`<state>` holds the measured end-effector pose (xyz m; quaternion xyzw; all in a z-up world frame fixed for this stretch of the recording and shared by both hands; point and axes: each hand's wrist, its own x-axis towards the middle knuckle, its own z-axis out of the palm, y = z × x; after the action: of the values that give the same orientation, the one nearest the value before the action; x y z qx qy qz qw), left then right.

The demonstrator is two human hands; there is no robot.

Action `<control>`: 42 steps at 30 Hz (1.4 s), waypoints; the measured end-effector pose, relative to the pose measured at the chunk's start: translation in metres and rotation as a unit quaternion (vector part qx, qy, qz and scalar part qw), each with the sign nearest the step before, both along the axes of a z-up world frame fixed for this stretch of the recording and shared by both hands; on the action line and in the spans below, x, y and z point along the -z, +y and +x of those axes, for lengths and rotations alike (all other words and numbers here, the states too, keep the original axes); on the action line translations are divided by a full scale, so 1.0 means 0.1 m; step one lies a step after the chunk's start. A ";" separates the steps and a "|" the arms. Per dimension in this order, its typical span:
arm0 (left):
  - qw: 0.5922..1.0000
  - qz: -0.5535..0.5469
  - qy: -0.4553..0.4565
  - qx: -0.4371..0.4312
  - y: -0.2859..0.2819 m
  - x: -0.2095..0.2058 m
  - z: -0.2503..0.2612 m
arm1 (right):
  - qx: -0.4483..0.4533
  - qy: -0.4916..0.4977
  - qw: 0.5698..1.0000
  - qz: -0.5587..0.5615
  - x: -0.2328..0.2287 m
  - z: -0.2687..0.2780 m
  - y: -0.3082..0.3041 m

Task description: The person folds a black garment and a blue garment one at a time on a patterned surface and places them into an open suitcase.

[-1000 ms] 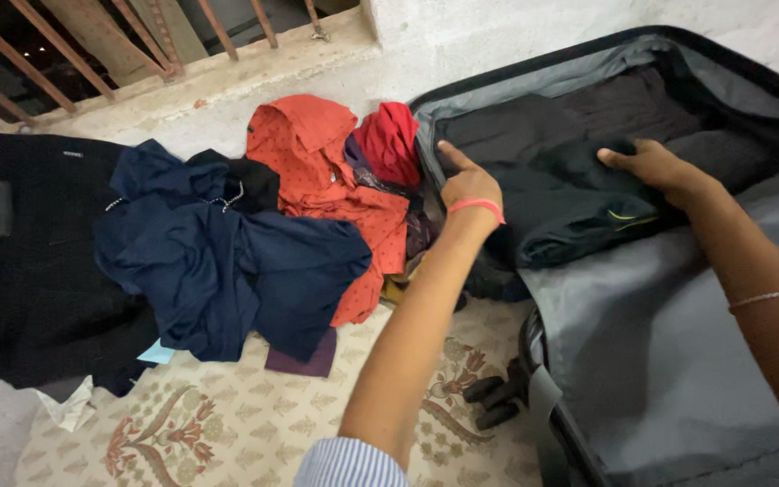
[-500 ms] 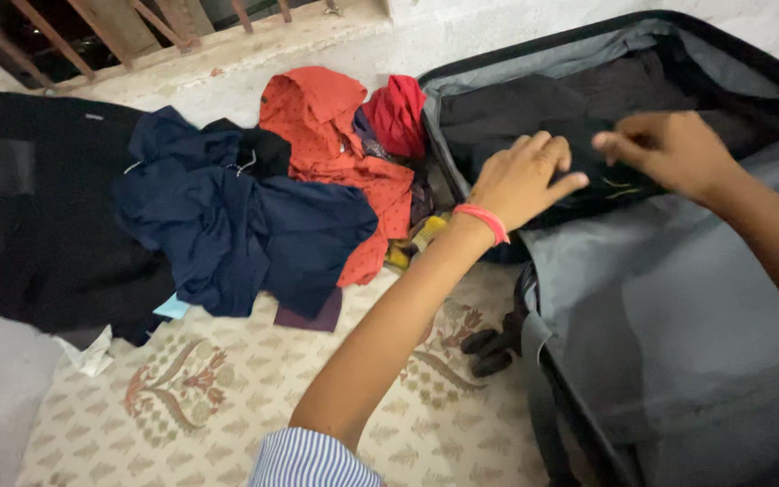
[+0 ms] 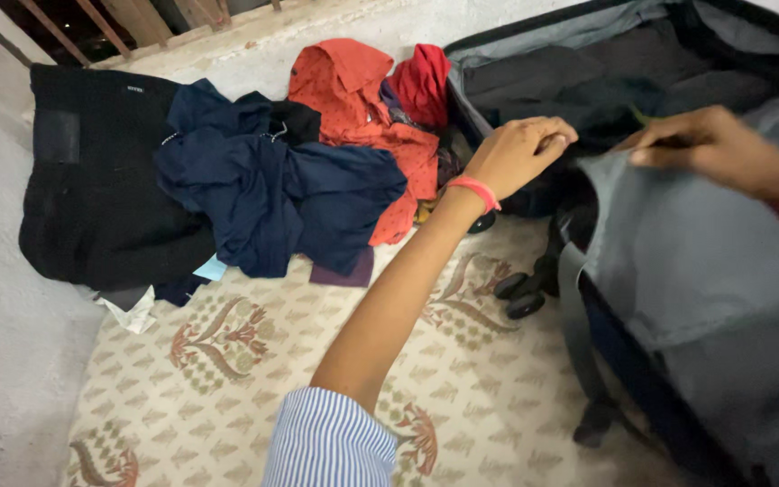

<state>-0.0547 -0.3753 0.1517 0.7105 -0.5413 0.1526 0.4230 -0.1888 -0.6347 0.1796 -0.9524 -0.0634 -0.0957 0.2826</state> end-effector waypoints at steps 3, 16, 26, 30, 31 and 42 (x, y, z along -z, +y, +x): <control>0.997 0.078 -0.028 0.012 -0.07 0.13 -0.02 | 0.045 0.105 0.993 -0.019 0.00 -0.18 0.00; 0.983 0.046 -0.177 -0.018 0.00 0.37 -0.15 | 0.111 -0.043 0.974 -0.195 -0.37 0.36 0.20; 0.986 0.052 -0.147 -0.061 -0.04 0.47 -0.19 | 0.049 0.140 0.963 -0.224 0.43 1.13 0.11; 0.968 0.046 -0.242 -0.043 0.05 0.47 -0.20 | 0.043 0.203 0.943 -0.259 0.60 1.30 0.13; 0.974 0.038 -0.220 -0.025 0.08 0.45 -0.19 | 0.023 0.223 0.939 -0.259 0.57 1.34 0.09; 0.988 0.002 -0.046 -0.146 -0.60 0.29 0.79 | 0.217 0.044 0.913 -0.342 0.42 1.83 -1.27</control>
<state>0.0239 -0.4355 0.1230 0.7752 -0.4509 0.2439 0.3692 -0.0059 -0.7619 0.1373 -0.9843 0.1285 -0.0853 -0.0853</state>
